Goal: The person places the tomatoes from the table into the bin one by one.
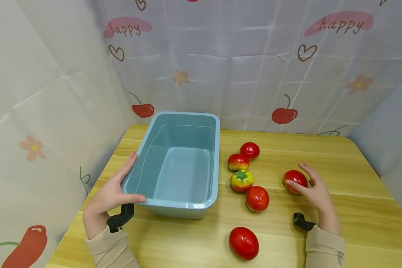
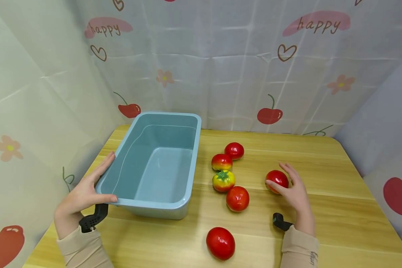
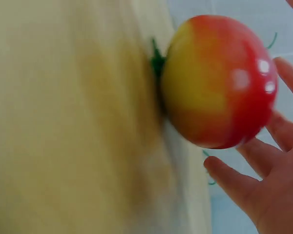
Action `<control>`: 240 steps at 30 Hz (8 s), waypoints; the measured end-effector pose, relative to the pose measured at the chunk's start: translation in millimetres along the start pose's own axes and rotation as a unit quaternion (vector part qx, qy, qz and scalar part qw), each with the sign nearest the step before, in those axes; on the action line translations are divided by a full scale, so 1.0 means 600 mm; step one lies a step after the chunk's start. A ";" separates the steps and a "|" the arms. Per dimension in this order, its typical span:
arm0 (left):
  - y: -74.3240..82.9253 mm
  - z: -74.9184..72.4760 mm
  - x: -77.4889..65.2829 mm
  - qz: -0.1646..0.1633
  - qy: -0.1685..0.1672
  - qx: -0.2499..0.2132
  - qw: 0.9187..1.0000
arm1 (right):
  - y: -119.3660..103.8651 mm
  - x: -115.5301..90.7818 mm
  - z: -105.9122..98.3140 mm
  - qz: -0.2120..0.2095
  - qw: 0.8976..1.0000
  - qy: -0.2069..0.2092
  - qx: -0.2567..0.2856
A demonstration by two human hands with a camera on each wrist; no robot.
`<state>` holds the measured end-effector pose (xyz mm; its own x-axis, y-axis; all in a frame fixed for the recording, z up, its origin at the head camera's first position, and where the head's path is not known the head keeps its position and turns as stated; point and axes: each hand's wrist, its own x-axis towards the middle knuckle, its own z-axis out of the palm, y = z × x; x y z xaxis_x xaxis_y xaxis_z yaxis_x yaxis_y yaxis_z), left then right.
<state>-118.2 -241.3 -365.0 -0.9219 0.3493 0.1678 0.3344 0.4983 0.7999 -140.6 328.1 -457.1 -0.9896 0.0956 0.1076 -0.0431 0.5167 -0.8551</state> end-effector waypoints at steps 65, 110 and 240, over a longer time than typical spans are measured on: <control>-0.004 -0.002 -0.003 0.011 -0.018 -0.036 0.999 | -0.175 -0.027 0.044 -0.064 0.992 0.110 0.024; -0.008 -0.003 -0.002 0.003 -0.016 -0.035 0.999 | -0.303 -0.101 0.219 -0.299 0.938 0.005 0.177; -0.008 -0.002 0.000 0.011 -0.015 -0.034 0.999 | -0.100 -0.006 0.081 -0.062 0.952 -0.300 0.010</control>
<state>-120.1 -244.8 -368.1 -0.9081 0.3830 0.1691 0.3391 0.4359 0.8337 -141.0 255.6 -430.9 -0.8765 -0.4718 -0.0959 -0.1616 0.4759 -0.8645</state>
